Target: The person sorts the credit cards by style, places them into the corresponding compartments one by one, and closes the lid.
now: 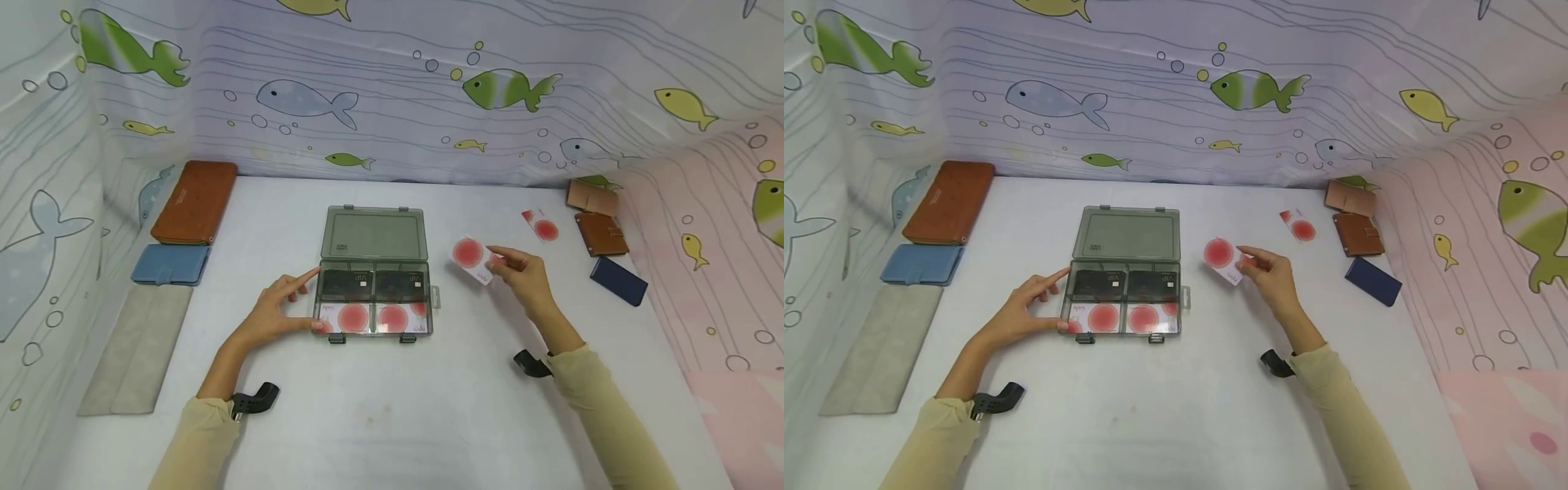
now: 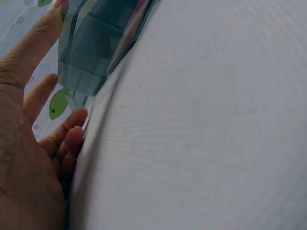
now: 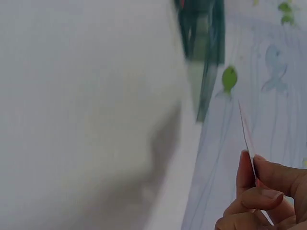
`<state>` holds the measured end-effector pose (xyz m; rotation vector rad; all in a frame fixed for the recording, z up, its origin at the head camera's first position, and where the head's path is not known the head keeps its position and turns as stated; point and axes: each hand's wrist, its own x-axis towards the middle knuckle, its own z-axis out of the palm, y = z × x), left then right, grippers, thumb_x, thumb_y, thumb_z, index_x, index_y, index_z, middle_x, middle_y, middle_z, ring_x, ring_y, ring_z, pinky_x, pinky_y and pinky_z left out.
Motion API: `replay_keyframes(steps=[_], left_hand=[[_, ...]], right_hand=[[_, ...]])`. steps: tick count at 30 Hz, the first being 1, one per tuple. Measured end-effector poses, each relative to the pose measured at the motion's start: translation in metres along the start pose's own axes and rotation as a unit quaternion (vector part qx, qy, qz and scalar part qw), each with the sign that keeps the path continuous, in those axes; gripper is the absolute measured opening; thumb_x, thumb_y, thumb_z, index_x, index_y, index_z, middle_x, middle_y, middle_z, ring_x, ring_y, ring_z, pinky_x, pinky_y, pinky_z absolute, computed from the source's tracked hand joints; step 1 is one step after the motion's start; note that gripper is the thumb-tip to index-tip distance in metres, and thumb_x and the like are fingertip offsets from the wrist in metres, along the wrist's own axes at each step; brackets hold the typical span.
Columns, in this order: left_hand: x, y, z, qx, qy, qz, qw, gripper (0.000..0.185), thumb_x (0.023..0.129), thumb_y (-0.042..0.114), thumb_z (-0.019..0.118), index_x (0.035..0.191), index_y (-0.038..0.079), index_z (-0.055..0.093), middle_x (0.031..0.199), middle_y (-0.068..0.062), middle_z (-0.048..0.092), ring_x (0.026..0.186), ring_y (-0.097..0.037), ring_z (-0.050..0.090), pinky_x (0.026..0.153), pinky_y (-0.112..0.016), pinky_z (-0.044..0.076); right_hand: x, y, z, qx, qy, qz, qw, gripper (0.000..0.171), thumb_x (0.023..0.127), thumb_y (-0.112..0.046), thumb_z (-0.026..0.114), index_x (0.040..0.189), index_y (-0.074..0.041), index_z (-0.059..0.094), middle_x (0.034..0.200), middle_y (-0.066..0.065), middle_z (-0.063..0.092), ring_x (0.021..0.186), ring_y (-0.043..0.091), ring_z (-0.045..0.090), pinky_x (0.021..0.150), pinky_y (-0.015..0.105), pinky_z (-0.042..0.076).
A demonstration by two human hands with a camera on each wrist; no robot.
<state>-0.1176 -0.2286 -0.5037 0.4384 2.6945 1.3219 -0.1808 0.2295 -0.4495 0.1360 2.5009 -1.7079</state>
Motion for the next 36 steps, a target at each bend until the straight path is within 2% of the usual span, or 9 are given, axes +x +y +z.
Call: replay_keyframes(steps=[6, 11, 14, 19, 23, 28, 30, 33, 36], left_hand=[[0.0, -0.001, 0.001, -0.006, 0.001, 0.0, 1.0, 0.097, 0.069, 0.028, 0.091, 0.152, 0.028, 0.042, 0.104, -0.005, 0.05, 0.088, -0.017, 0.038, 0.078, -0.04, 0.028], [0.0, 0.0, 0.001, -0.012, 0.002, 0.002, 0.9999, 0.097, 0.068, 0.026, 0.091, 0.152, 0.026, 0.042, 0.104, -0.005, 0.05, 0.088, -0.018, 0.038, 0.079, -0.04, 0.029], [0.001, 0.0, 0.001, -0.012, 0.004, 0.005, 0.9999, 0.097, 0.068, 0.026, 0.091, 0.152, 0.026, 0.043, 0.103, -0.005, 0.05, 0.087, -0.018, 0.038, 0.079, -0.04, 0.029], [0.001, 0.0, 0.001, -0.01, 0.002, 0.003, 0.9999, 0.097, 0.068, 0.026, 0.091, 0.152, 0.026, 0.042, 0.104, -0.005, 0.05, 0.088, -0.018, 0.038, 0.079, -0.04, 0.029], [0.001, -0.001, 0.002, -0.01, 0.002, 0.002, 0.9999, 0.097, 0.068, 0.026, 0.091, 0.152, 0.027, 0.042, 0.104, -0.005, 0.05, 0.088, -0.018, 0.038, 0.079, -0.04, 0.029], [0.001, 0.0, 0.001, -0.009, 0.003, 0.008, 0.9999, 0.098, 0.068, 0.025, 0.091, 0.152, 0.027, 0.042, 0.104, -0.005, 0.05, 0.088, -0.018, 0.038, 0.078, -0.04, 0.029], [0.002, 0.0, 0.002, -0.009, 0.003, 0.01, 0.9999, 0.097, 0.068, 0.026, 0.091, 0.152, 0.027, 0.042, 0.103, -0.005, 0.05, 0.087, -0.018, 0.038, 0.078, -0.039, 0.028], [0.002, -0.001, 0.002, -0.004, 0.005, 0.012, 0.9999, 0.098, 0.068, 0.026, 0.091, 0.152, 0.027, 0.042, 0.103, -0.005, 0.05, 0.087, -0.017, 0.038, 0.078, -0.039, 0.029], [0.001, -0.002, 0.002, 0.006, 0.008, 0.01, 0.9999, 0.098, 0.068, 0.026, 0.092, 0.152, 0.027, 0.042, 0.103, -0.005, 0.05, 0.087, -0.016, 0.039, 0.078, -0.038, 0.03]], right_hand=[[-0.024, -0.012, 0.032, 0.016, -0.079, -0.012, 0.997, 0.036, 0.089, -0.009, 0.073, 0.124, 0.0, 0.068, 0.082, -0.008, 0.062, 0.075, 0.006, 0.048, 0.065, 0.02, 0.044], [-0.035, -0.018, 0.058, 0.008, -0.137, -0.024, 0.99, 0.035, 0.087, -0.006, 0.075, 0.121, -0.001, 0.071, 0.09, 0.005, 0.068, 0.076, 0.009, 0.053, 0.067, 0.021, 0.045], [-0.039, -0.018, 0.07, -0.004, -0.169, -0.04, 0.985, 0.033, 0.086, -0.005, 0.075, 0.119, -0.002, 0.072, 0.089, 0.009, 0.068, 0.069, 0.011, 0.047, 0.06, 0.021, 0.039], [-0.043, -0.016, 0.084, -0.06, -0.203, -0.084, 0.974, 0.03, 0.086, -0.005, 0.074, 0.117, -0.007, 0.074, 0.08, 0.004, 0.065, 0.06, 0.01, 0.039, 0.054, 0.021, 0.032], [-0.044, -0.017, 0.09, -0.133, -0.22, -0.133, 0.957, 0.028, 0.087, -0.005, 0.073, 0.115, -0.009, 0.075, 0.076, -0.001, 0.063, 0.057, 0.009, 0.039, 0.052, 0.021, 0.032], [-0.047, -0.02, 0.093, -0.199, -0.216, -0.16, 0.942, 0.03, 0.086, -0.008, 0.076, 0.116, -0.009, 0.074, 0.062, -0.003, 0.053, 0.053, 0.008, 0.039, 0.05, 0.023, 0.031], [-0.051, -0.023, 0.09, -0.216, -0.196, -0.178, 0.94, 0.031, 0.085, -0.011, 0.078, 0.116, -0.009, 0.074, 0.067, -0.002, 0.06, 0.053, 0.007, 0.041, 0.05, 0.023, 0.032], [-0.054, -0.029, 0.082, -0.227, -0.156, -0.208, 0.939, 0.033, 0.083, -0.011, 0.08, 0.115, -0.007, 0.074, 0.086, 0.002, 0.072, 0.054, 0.006, 0.044, 0.049, 0.023, 0.035], [-0.047, -0.031, 0.068, -0.207, -0.118, -0.21, 0.948, 0.032, 0.082, -0.009, 0.08, 0.114, -0.005, 0.074, 0.099, 0.006, 0.074, 0.056, 0.008, 0.048, 0.05, 0.023, 0.037]])
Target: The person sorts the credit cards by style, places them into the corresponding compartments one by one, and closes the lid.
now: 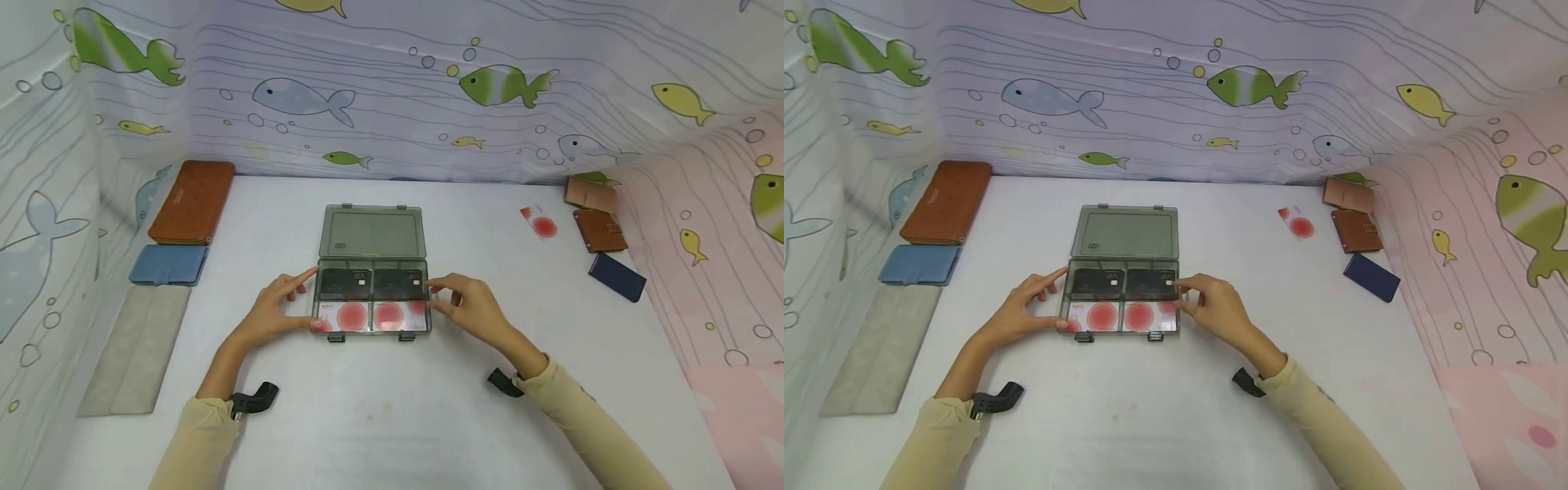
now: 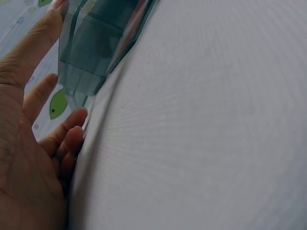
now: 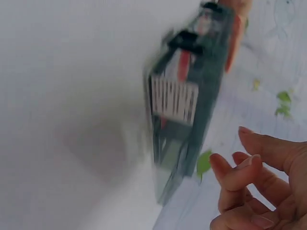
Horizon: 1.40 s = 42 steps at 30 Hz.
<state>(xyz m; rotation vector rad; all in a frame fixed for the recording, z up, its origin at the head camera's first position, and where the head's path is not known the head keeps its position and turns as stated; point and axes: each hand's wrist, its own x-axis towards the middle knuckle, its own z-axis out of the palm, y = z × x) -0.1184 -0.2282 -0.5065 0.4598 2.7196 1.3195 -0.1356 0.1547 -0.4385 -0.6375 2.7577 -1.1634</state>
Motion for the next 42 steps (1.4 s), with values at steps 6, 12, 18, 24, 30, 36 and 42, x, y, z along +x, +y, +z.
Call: replay_keyframes(steps=[6, 12, 18, 24, 30, 36, 42], left_hand=[[-0.001, -0.001, -0.001, 0.006, -0.004, -0.014, 0.9999, 0.098, 0.07, 0.029, 0.09, 0.154, 0.03, 0.039, 0.105, -0.004, 0.05, 0.088, -0.017, 0.037, 0.079, -0.04, 0.026], [-0.001, -0.001, 0.001, -0.001, -0.004, -0.001, 1.0, 0.097, 0.071, 0.027, 0.09, 0.153, 0.028, 0.04, 0.104, -0.004, 0.049, 0.087, -0.017, 0.037, 0.077, -0.039, 0.026], [-0.003, -0.004, 0.003, -0.002, -0.006, -0.003, 1.0, 0.096, 0.071, 0.026, 0.09, 0.153, 0.026, 0.041, 0.104, -0.003, 0.049, 0.086, -0.016, 0.037, 0.076, -0.038, 0.027], [-0.003, -0.003, 0.002, -0.002, -0.009, -0.011, 0.9999, 0.096, 0.071, 0.028, 0.089, 0.153, 0.027, 0.04, 0.104, -0.003, 0.049, 0.087, -0.016, 0.037, 0.077, -0.039, 0.026], [0.0, 0.0, -0.001, -0.001, -0.011, -0.02, 0.9997, 0.097, 0.071, 0.03, 0.089, 0.154, 0.032, 0.038, 0.106, -0.003, 0.048, 0.089, -0.016, 0.037, 0.078, -0.04, 0.025], [0.0, 0.002, -0.002, 0.001, -0.013, -0.025, 0.9996, 0.098, 0.07, 0.03, 0.09, 0.153, 0.032, 0.038, 0.106, -0.003, 0.049, 0.09, -0.016, 0.038, 0.079, -0.04, 0.026], [-0.001, 0.002, -0.002, -0.004, -0.009, -0.017, 0.9998, 0.098, 0.069, 0.029, 0.09, 0.153, 0.03, 0.039, 0.105, -0.004, 0.05, 0.088, -0.017, 0.038, 0.079, -0.039, 0.027]], right_hand=[[0.019, 0.058, -0.045, 0.03, 0.085, 0.083, 0.992, 0.034, 0.086, -0.015, 0.078, 0.116, -0.003, 0.072, 0.096, 0.011, 0.073, 0.057, 0.009, 0.048, 0.05, 0.021, 0.036], [0.036, 0.132, -0.09, 0.009, 0.152, 0.212, 0.965, 0.048, 0.09, -0.031, 0.074, 0.129, -0.005, 0.065, 0.107, 0.016, 0.066, 0.088, 0.016, 0.053, 0.07, 0.022, 0.041], [0.044, 0.168, -0.114, -0.023, 0.174, 0.341, 0.924, 0.061, 0.093, -0.038, 0.068, 0.142, -0.005, 0.053, 0.126, 0.023, 0.058, 0.109, 0.033, 0.053, 0.083, 0.038, 0.043], [0.045, 0.177, -0.123, -0.026, 0.158, 0.414, 0.896, 0.072, 0.095, -0.042, 0.064, 0.148, 0.0, 0.042, 0.146, 0.027, 0.046, 0.131, 0.047, 0.045, 0.107, 0.056, 0.037], [0.045, 0.18, -0.124, 0.007, 0.145, 0.444, 0.884, 0.073, 0.095, -0.043, 0.062, 0.148, 0.002, 0.039, 0.149, 0.027, 0.039, 0.133, 0.045, 0.04, 0.11, 0.055, 0.035], [0.047, 0.183, -0.121, 0.01, 0.183, 0.455, 0.871, 0.069, 0.092, -0.039, 0.066, 0.14, 0.002, 0.038, 0.142, 0.025, 0.041, 0.124, 0.04, 0.042, 0.102, 0.048, 0.038], [0.047, 0.182, -0.114, 0.023, 0.256, 0.433, 0.864, 0.053, 0.092, -0.026, 0.068, 0.141, -0.011, 0.053, 0.106, 0.005, 0.059, 0.094, 0.018, 0.053, 0.078, 0.028, 0.042]])
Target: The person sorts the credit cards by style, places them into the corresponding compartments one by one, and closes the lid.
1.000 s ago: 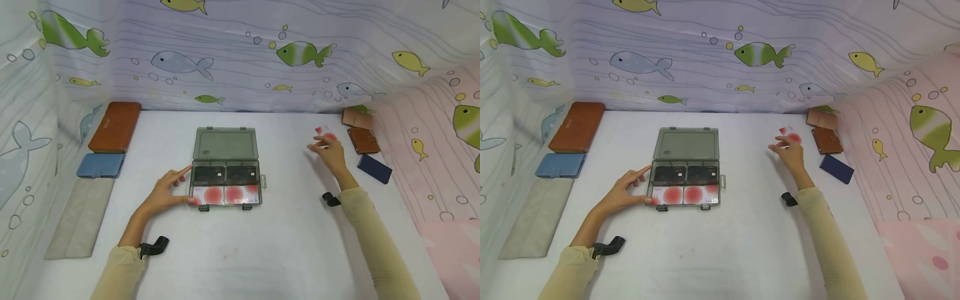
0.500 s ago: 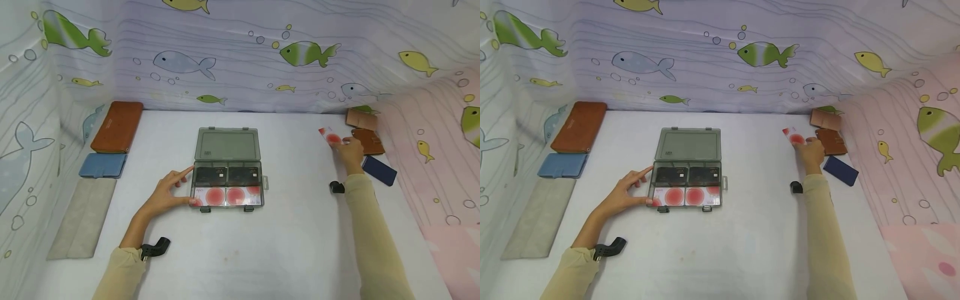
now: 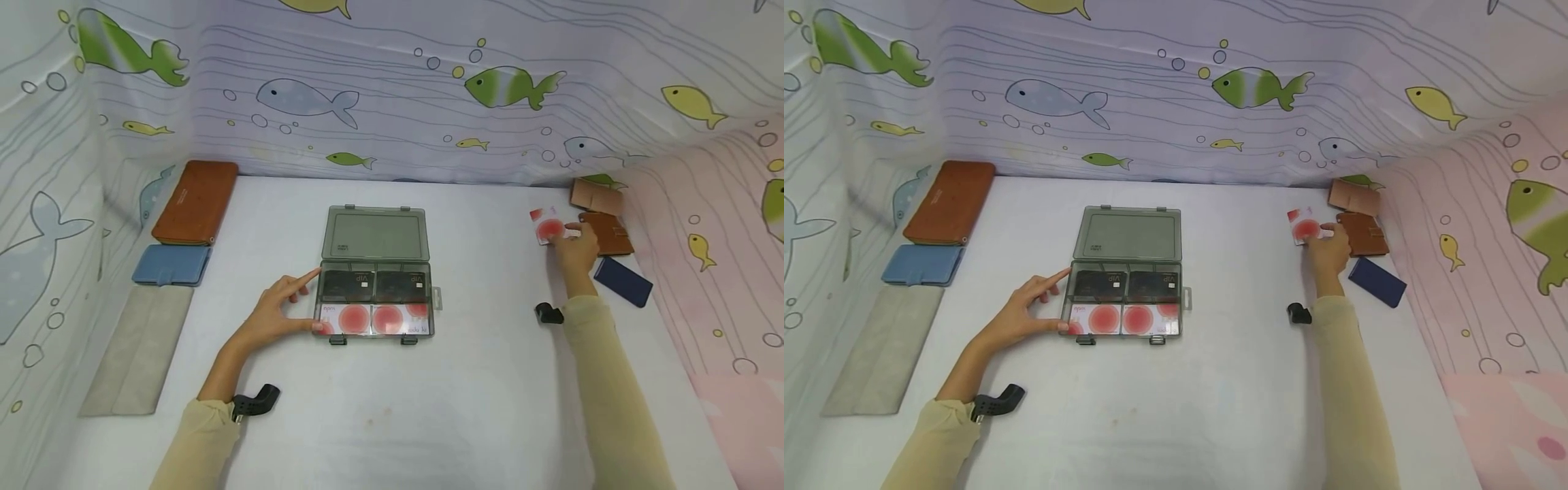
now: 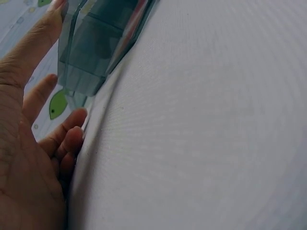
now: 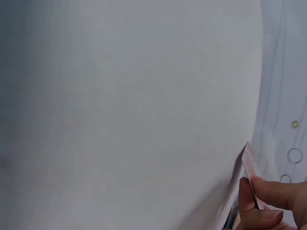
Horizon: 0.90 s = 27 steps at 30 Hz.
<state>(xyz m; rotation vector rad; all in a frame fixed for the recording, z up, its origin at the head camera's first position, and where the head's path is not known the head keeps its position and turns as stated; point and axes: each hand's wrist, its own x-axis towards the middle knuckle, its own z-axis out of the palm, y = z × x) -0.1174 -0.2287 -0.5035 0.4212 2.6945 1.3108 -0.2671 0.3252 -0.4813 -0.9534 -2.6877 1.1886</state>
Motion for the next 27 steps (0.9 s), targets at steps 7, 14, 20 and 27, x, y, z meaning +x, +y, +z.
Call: replay_keyframes(steps=[7, 14, 20, 27], left_hand=[[-0.001, 0.0, 0.0, 0.004, 0.006, 0.011, 0.9999, 0.098, 0.068, 0.027, 0.091, 0.153, 0.026, 0.041, 0.104, -0.005, 0.05, 0.087, -0.016, 0.038, 0.078, -0.039, 0.028], [0.0, 0.0, -0.001, -0.005, 0.005, 0.013, 0.9999, 0.097, 0.069, 0.025, 0.091, 0.152, 0.025, 0.042, 0.104, -0.005, 0.049, 0.088, -0.018, 0.038, 0.078, -0.04, 0.026], [0.001, 0.0, 0.001, -0.01, 0.005, 0.014, 0.9998, 0.096, 0.069, 0.026, 0.09, 0.152, 0.027, 0.042, 0.104, -0.005, 0.049, 0.088, -0.018, 0.037, 0.078, -0.04, 0.025], [0.001, -0.002, 0.001, -0.009, 0.005, 0.013, 0.9999, 0.097, 0.069, 0.026, 0.091, 0.152, 0.028, 0.042, 0.104, -0.004, 0.049, 0.088, -0.017, 0.038, 0.078, -0.04, 0.027]], right_hand=[[-0.033, -0.003, -0.006, 0.122, -0.024, -0.04, 0.991, 0.043, 0.091, -0.014, 0.071, 0.133, -0.013, 0.065, 0.064, -0.022, 0.054, 0.067, 0.002, 0.049, 0.058, 0.017, 0.039], [-0.092, -0.021, 0.002, 0.171, -0.123, -0.093, 0.973, 0.041, 0.091, -0.009, 0.068, 0.132, -0.009, 0.065, 0.07, -0.016, 0.057, 0.067, 0.005, 0.047, 0.057, 0.017, 0.039], [-0.141, -0.039, 0.02, 0.185, -0.224, -0.169, 0.942, 0.038, 0.09, -0.006, 0.07, 0.127, 0.0, 0.065, 0.07, -0.014, 0.058, 0.066, 0.004, 0.044, 0.058, 0.018, 0.036], [-0.184, -0.057, 0.047, 0.179, -0.312, -0.215, 0.908, 0.034, 0.089, -0.006, 0.07, 0.123, -0.003, 0.069, 0.072, -0.007, 0.057, 0.062, 0.007, 0.039, 0.055, 0.022, 0.031]])
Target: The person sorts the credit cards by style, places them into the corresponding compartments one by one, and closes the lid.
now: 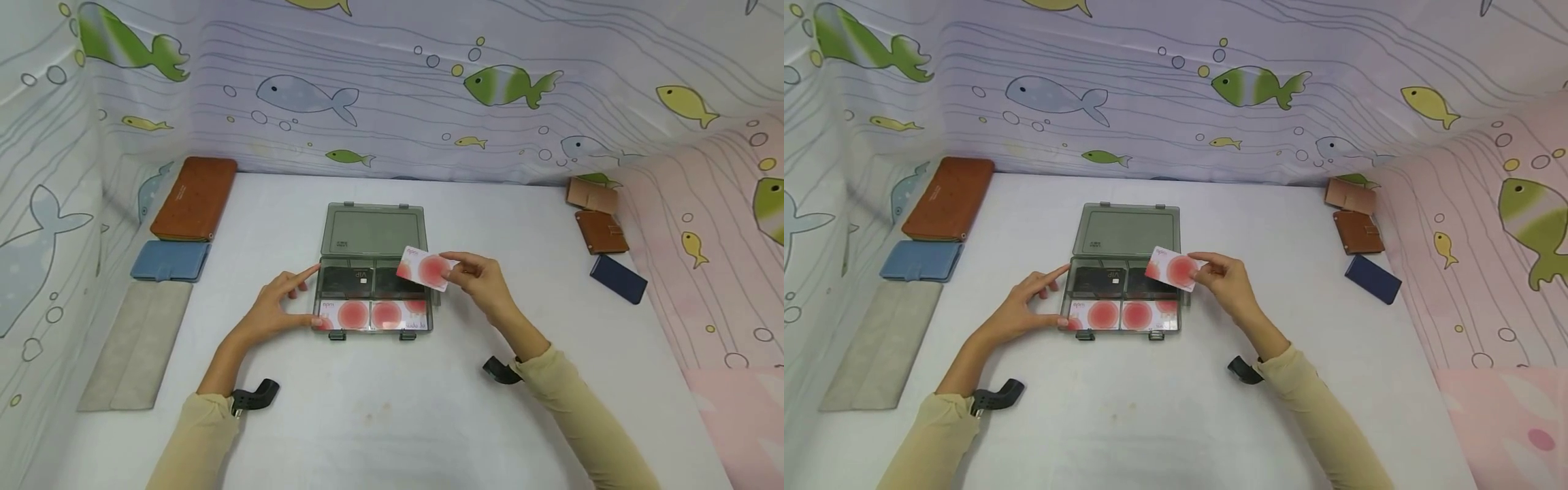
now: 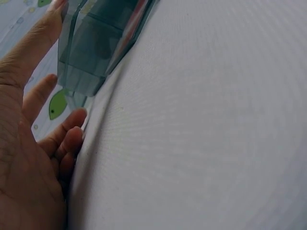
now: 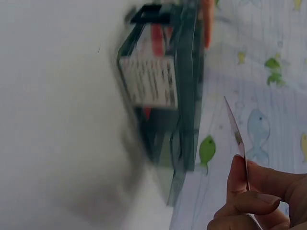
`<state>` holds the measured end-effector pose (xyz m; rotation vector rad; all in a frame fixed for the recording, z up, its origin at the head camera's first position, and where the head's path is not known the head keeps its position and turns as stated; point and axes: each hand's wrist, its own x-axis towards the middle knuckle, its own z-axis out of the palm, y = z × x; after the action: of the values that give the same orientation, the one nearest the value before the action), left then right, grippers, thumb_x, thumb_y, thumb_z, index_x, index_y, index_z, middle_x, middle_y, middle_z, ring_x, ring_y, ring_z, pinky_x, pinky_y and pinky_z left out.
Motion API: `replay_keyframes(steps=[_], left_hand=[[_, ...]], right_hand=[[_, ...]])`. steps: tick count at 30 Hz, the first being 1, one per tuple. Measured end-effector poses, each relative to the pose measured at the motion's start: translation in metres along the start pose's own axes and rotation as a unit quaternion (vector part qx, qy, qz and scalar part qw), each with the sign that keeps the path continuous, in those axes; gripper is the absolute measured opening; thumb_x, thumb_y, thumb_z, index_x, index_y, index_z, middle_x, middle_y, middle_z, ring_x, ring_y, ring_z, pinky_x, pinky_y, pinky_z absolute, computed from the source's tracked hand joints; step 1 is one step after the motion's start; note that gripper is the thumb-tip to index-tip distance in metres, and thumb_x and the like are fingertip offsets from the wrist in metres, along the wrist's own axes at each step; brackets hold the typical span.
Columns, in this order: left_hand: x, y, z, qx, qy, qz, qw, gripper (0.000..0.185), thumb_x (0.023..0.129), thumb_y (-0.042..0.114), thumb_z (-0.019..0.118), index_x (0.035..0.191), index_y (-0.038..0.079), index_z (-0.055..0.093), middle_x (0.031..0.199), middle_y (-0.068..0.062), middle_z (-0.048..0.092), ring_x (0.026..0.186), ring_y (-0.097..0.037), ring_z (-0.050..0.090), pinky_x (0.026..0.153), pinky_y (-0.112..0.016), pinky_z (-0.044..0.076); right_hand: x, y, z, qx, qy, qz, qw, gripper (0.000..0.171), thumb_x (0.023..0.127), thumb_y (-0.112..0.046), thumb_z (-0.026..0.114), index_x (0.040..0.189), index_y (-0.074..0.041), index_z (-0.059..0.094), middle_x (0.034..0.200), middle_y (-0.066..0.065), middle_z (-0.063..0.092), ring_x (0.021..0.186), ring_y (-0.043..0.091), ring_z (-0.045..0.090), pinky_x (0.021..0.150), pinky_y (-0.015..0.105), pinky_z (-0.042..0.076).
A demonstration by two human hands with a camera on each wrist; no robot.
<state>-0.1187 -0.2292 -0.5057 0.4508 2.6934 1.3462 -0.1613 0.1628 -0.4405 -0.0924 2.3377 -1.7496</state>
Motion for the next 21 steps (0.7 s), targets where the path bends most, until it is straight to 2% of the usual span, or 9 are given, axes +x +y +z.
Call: replay_keyframes(steps=[6, 8, 13, 18, 21], left_hand=[[0.0, -0.001, 0.0, -0.002, 0.001, 0.003, 1.0, 0.096, 0.069, 0.026, 0.091, 0.152, 0.028, 0.043, 0.104, -0.004, 0.049, 0.088, -0.017, 0.038, 0.078, -0.039, 0.027], [0.001, -0.001, 0.0, -0.001, 0.002, 0.003, 1.0, 0.096, 0.069, 0.027, 0.091, 0.152, 0.028, 0.043, 0.104, -0.003, 0.049, 0.088, -0.017, 0.038, 0.078, -0.039, 0.028], [0.002, -0.001, 0.001, 0.002, -0.001, -0.002, 1.0, 0.097, 0.068, 0.029, 0.092, 0.152, 0.029, 0.043, 0.104, -0.004, 0.05, 0.088, -0.017, 0.038, 0.078, -0.038, 0.029], [0.001, -0.001, 0.0, 0.006, -0.007, -0.017, 0.9998, 0.098, 0.069, 0.032, 0.091, 0.152, 0.033, 0.04, 0.105, -0.004, 0.049, 0.088, -0.016, 0.037, 0.08, -0.04, 0.026], [0.0, -0.001, -0.001, 0.007, -0.007, -0.02, 0.9998, 0.099, 0.069, 0.032, 0.091, 0.153, 0.033, 0.039, 0.106, -0.005, 0.049, 0.087, -0.017, 0.037, 0.081, -0.041, 0.025]], right_hand=[[-0.001, -0.006, 0.038, 0.002, -0.08, -0.008, 0.997, 0.032, 0.088, -0.005, 0.071, 0.121, -0.002, 0.07, 0.072, -0.004, 0.061, 0.068, 0.009, 0.049, 0.06, 0.023, 0.037], [-0.001, -0.009, 0.05, -0.008, -0.101, -0.007, 0.995, 0.032, 0.088, -0.005, 0.072, 0.119, -0.002, 0.071, 0.072, 0.003, 0.064, 0.069, 0.011, 0.052, 0.06, 0.023, 0.039], [-0.003, -0.013, 0.076, -0.04, -0.133, -0.02, 0.99, 0.03, 0.088, -0.002, 0.071, 0.117, -0.005, 0.073, 0.073, 0.018, 0.063, 0.058, 0.016, 0.047, 0.052, 0.024, 0.036], [-0.005, -0.016, 0.098, -0.081, -0.154, -0.064, 0.983, 0.029, 0.09, 0.0, 0.068, 0.118, -0.005, 0.072, 0.068, 0.019, 0.064, 0.052, 0.027, 0.056, 0.049, 0.025, 0.041], [-0.006, -0.018, 0.111, -0.128, -0.153, -0.084, 0.976, 0.028, 0.091, -0.002, 0.067, 0.118, -0.007, 0.073, 0.062, 0.012, 0.062, 0.047, 0.02, 0.052, 0.047, 0.023, 0.035]])
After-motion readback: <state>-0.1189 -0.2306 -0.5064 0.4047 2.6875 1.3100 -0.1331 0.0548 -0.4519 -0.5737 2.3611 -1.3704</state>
